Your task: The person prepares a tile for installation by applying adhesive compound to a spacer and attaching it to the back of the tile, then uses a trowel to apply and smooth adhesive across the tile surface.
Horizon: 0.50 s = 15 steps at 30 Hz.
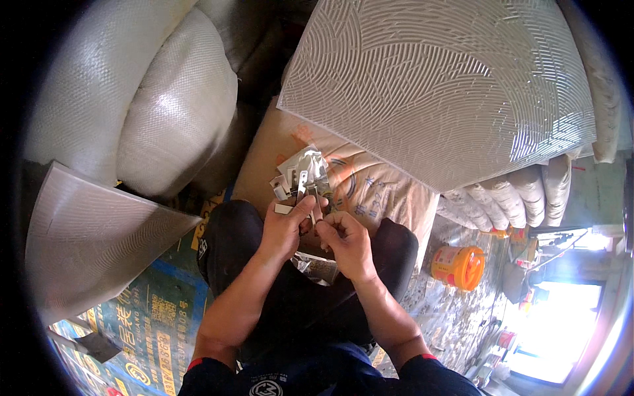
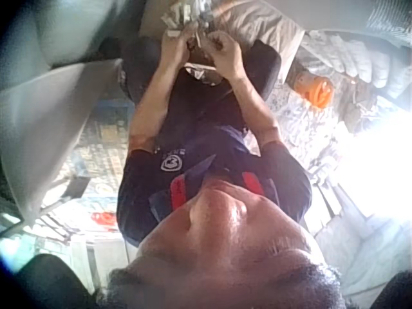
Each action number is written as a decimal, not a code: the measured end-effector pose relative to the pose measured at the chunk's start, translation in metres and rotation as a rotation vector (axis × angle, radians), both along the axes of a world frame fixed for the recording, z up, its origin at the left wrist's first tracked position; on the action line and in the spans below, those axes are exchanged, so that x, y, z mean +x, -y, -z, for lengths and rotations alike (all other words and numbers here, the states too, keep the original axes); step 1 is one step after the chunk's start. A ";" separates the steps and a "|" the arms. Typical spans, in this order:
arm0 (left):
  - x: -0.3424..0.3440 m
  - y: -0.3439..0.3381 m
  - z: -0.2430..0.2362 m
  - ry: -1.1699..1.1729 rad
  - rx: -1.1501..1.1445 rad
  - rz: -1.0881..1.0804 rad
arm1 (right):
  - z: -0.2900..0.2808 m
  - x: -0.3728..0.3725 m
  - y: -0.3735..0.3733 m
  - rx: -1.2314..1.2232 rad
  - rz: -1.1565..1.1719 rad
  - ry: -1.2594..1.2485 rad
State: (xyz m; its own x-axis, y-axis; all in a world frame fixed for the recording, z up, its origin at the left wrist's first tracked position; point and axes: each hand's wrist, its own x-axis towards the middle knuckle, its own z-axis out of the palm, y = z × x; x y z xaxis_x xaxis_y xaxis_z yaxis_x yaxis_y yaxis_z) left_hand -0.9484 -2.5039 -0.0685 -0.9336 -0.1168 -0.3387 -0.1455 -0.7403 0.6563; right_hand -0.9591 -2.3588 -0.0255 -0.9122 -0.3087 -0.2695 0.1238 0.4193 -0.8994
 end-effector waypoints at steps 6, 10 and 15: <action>-0.002 0.002 -0.009 -0.002 0.068 -0.009 | -0.002 0.001 0.007 -0.061 0.055 0.021; -0.002 0.005 -0.003 0.041 0.063 -0.079 | 0.001 0.000 0.007 -0.063 0.097 -0.051; -0.006 0.021 0.023 0.145 0.032 -0.295 | 0.009 -0.040 -0.006 0.177 0.148 -0.268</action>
State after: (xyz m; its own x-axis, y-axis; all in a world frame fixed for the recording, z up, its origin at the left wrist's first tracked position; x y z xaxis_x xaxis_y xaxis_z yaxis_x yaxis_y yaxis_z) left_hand -0.9545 -2.5250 -0.0916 -0.8028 -0.3620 -0.4737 -0.0124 -0.7842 0.6203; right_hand -0.9993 -2.3532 -0.0342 -0.9892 -0.1375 -0.0518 -0.0358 0.5672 -0.8228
